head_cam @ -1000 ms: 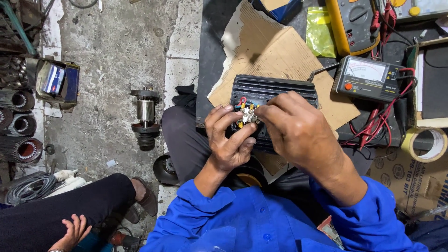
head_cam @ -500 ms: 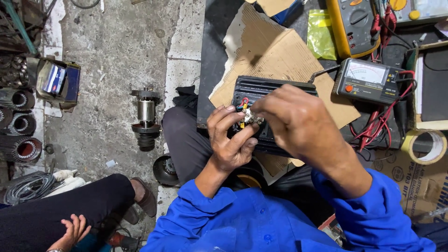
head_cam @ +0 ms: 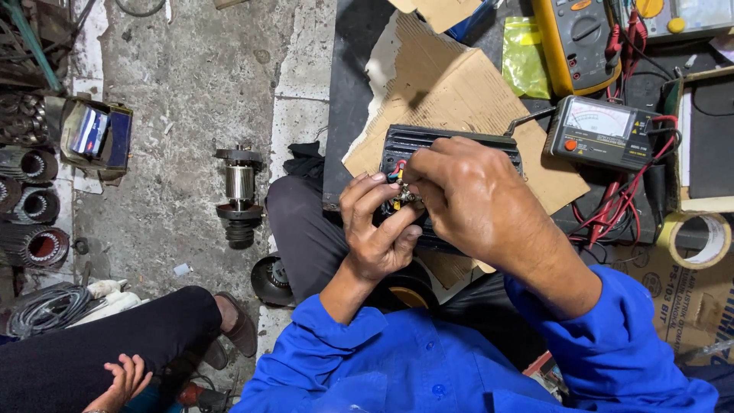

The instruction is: A person is seen adjusting the wiring and connections on an electronic motor controller, using a multimeter to check values and handling small screws.

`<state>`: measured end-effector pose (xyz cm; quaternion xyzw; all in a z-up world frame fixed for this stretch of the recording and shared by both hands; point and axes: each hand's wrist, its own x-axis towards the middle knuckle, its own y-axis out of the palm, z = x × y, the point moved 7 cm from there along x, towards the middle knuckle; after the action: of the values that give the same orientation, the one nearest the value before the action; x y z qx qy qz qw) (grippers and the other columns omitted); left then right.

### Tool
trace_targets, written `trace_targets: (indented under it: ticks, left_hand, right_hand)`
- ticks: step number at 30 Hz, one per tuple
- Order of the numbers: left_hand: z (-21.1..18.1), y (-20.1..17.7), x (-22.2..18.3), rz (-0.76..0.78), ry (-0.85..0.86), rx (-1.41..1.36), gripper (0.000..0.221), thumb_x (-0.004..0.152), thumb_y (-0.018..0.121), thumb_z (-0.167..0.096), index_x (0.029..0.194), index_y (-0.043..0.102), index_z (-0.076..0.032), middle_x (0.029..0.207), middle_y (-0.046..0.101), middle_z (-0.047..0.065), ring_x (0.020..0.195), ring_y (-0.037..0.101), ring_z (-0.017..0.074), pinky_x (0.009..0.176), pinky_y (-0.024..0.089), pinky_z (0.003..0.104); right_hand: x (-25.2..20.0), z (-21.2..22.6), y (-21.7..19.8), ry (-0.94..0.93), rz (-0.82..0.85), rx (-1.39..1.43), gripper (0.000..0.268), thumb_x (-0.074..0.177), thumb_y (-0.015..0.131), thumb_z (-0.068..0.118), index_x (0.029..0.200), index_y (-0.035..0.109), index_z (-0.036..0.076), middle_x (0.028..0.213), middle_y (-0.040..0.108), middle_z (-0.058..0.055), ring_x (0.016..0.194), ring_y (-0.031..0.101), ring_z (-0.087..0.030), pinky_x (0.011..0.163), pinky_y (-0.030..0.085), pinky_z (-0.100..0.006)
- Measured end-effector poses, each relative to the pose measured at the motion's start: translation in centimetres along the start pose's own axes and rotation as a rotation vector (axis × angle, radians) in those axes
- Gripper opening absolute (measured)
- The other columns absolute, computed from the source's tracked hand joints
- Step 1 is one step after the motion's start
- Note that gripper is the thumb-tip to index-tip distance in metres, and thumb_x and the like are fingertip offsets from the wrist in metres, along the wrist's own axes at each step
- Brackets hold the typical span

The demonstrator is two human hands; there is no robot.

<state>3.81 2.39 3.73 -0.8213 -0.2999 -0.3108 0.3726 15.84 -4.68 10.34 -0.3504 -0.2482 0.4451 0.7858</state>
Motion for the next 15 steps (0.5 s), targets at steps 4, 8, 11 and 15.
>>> trace_targets:
  ticks: [4,8,11,15]
  left_hand:
    - [0.0,0.0,0.0,-0.012,0.006,-0.005,0.04,0.109,0.046,-0.039,0.099,0.073,-0.01,0.117,0.06,0.014,0.117,0.058,0.0365,0.103,0.052,0.054]
    - [0.0,0.0,0.1,-0.013,0.004,-0.01,0.04,0.109,0.045,-0.039,0.101,0.073,-0.011,0.119,0.06,0.013,0.118,0.057,0.0359,0.103,0.052,0.055]
    - [-0.1,0.0,0.3,-0.018,0.009,-0.008,0.04,0.109,0.045,-0.038,0.101,0.073,-0.01,0.118,0.061,0.014,0.118,0.057,0.036,0.103,0.052,0.054]
    - [-0.1,-0.1,0.2,-0.021,0.008,-0.001,0.036,0.11,0.047,-0.04,0.107,0.073,-0.015,0.119,0.061,0.012,0.117,0.057,0.0345,0.104,0.054,0.053]
  right_hand:
    - [-0.3,0.9,0.4,-0.027,0.045,-0.081,0.014,0.095,0.05,0.0,0.082,0.055,0.004,0.074,0.052,-0.014,0.071,0.05,-0.036,0.061,0.04,-0.05]
    - [-0.9,2.0,-0.1,-0.147,-0.037,-0.193,0.009,0.095,0.054,0.001,0.086,0.056,0.003,0.085,0.051,-0.015,0.08,0.049,-0.035,0.069,0.043,-0.048]
    - [-1.1,2.1,-0.3,-0.171,-0.055,-0.17,0.013,0.099,0.051,0.001,0.092,0.061,0.0,0.088,0.052,-0.016,0.08,0.049,-0.035,0.071,0.044,-0.047]
    - [-2.1,1.5,-2.5,-0.13,-0.143,-0.123,0.023,0.099,0.055,-0.006,0.117,0.07,-0.007,0.107,0.064,-0.024,0.093,0.06,-0.036,0.079,0.055,-0.044]
